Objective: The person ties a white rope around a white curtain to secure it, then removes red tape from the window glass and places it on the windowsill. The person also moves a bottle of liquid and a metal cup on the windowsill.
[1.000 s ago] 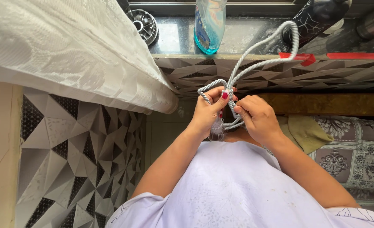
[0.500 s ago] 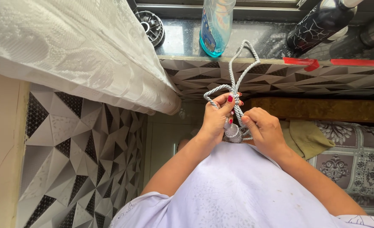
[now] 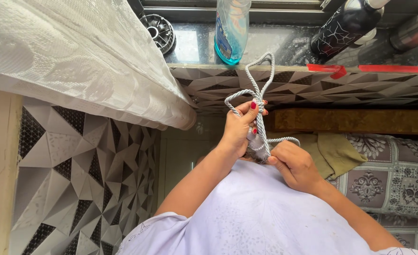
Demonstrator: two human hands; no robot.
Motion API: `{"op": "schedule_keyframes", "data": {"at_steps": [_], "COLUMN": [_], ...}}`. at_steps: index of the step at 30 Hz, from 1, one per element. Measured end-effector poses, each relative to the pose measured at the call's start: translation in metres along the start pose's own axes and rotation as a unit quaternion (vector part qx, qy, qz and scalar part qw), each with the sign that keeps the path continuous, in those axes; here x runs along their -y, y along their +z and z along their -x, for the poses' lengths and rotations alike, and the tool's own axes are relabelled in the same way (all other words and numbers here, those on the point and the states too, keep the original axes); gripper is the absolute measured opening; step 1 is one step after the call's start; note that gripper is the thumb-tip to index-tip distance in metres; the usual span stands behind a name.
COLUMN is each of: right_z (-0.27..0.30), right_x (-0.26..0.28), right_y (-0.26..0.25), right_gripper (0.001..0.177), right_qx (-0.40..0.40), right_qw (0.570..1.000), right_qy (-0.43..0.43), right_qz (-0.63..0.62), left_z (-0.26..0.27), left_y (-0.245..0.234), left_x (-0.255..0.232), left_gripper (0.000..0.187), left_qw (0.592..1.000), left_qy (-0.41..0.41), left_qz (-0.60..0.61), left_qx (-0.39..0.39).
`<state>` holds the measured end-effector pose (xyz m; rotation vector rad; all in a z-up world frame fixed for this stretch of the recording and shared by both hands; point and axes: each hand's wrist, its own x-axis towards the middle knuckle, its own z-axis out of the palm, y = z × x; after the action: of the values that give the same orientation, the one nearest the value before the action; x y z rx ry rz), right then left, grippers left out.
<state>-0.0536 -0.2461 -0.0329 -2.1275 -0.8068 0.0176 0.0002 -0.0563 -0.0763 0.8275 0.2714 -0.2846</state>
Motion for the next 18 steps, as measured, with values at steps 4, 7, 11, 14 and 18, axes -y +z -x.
{"op": "schedule_keyframes", "data": {"at_steps": [4, 7, 11, 14, 18], "right_z": [0.006, 0.002, -0.02, -0.041, -0.057], "right_x": [0.001, 0.0, 0.003, 0.005, -0.016], "right_y": [-0.006, -0.005, -0.015, -0.022, -0.021], "right_gripper": [0.014, 0.018, 0.02, 0.027, 0.024], "right_qx": [-0.018, -0.078, -0.094, -0.135, -0.165], "right_qw": [1.0, 0.984, 0.984, 0.969, 0.829], "right_qy": [0.01, 0.154, 0.137, 0.16, 0.254], "right_qz": [-0.011, 0.038, 0.071, -0.13, -0.47], "left_z": [0.001, 0.004, 0.013, 0.021, 0.03], "left_y": [0.002, 0.002, 0.005, 0.011, 0.019], "left_x": [-0.01, -0.023, -0.027, -0.013, 0.001], "left_gripper": [0.034, 0.035, 0.035, 0.034, 0.03], "left_qw": [1.0, 0.999, 0.997, 0.988, 0.982], "left_qy": [0.006, 0.037, 0.041, 0.048, 0.054], "left_qz": [-0.018, 0.017, -0.043, -0.09, -0.118], "left_qx": [0.009, 0.009, 0.058, 0.116, 0.138]}}
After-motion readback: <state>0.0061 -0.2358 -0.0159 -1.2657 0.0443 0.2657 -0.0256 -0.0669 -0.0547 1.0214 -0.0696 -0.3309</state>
